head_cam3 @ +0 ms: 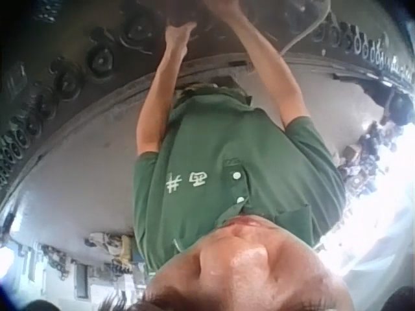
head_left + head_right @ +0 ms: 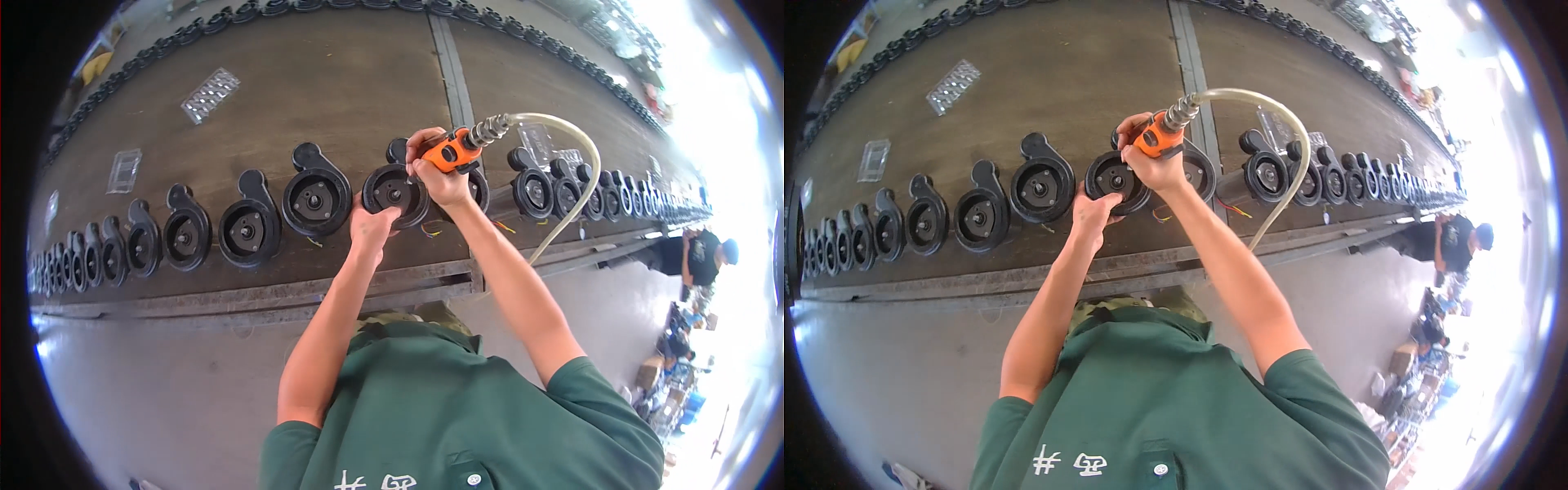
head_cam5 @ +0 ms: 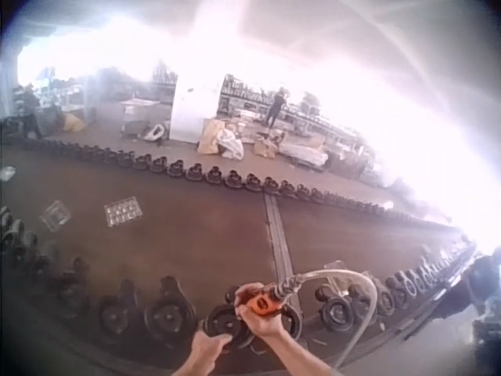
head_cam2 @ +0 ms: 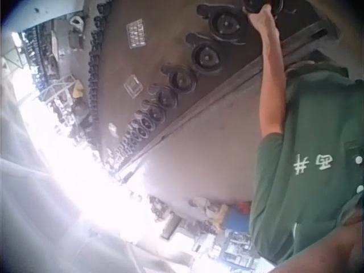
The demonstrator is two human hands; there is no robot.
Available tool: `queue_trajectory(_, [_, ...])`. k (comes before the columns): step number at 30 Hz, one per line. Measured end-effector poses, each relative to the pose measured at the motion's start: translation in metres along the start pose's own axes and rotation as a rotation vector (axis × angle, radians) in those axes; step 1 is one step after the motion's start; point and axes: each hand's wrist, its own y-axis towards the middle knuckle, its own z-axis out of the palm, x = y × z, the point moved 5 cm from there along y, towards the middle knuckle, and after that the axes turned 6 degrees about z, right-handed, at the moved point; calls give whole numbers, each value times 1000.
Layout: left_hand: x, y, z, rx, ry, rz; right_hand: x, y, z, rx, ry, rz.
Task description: The person uses an air-powered screwdriver to install screws into black plastic circular components on an assembly line.
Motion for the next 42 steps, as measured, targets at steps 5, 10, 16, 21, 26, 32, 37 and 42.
queue_trajectory(5, [-6,-14,5,-96,-14,25,-6,15,-10,235,17,55])
queue_trajectory(10, [-11,-22,4,-141,37,59,-12,20,-5,350,77,58])
queue_trajectory(16, [-10,-23,7,-146,43,24,-15,21,-3,386,121,114])
queue_trajectory(21, [-13,-23,13,-115,53,50,-6,24,-1,389,66,50])
queue_trajectory(26, [-6,-16,11,-106,13,61,8,31,3,219,-12,91])
queue_trajectory(32, [-5,-25,7,-139,91,96,98,-9,5,119,183,-168])
queue_trajectory(37, [-66,-103,82,-384,1261,798,131,-62,-96,-182,65,-303])
queue_trajectory(42, [-71,-62,141,263,1351,961,127,-90,-148,-405,141,-209])
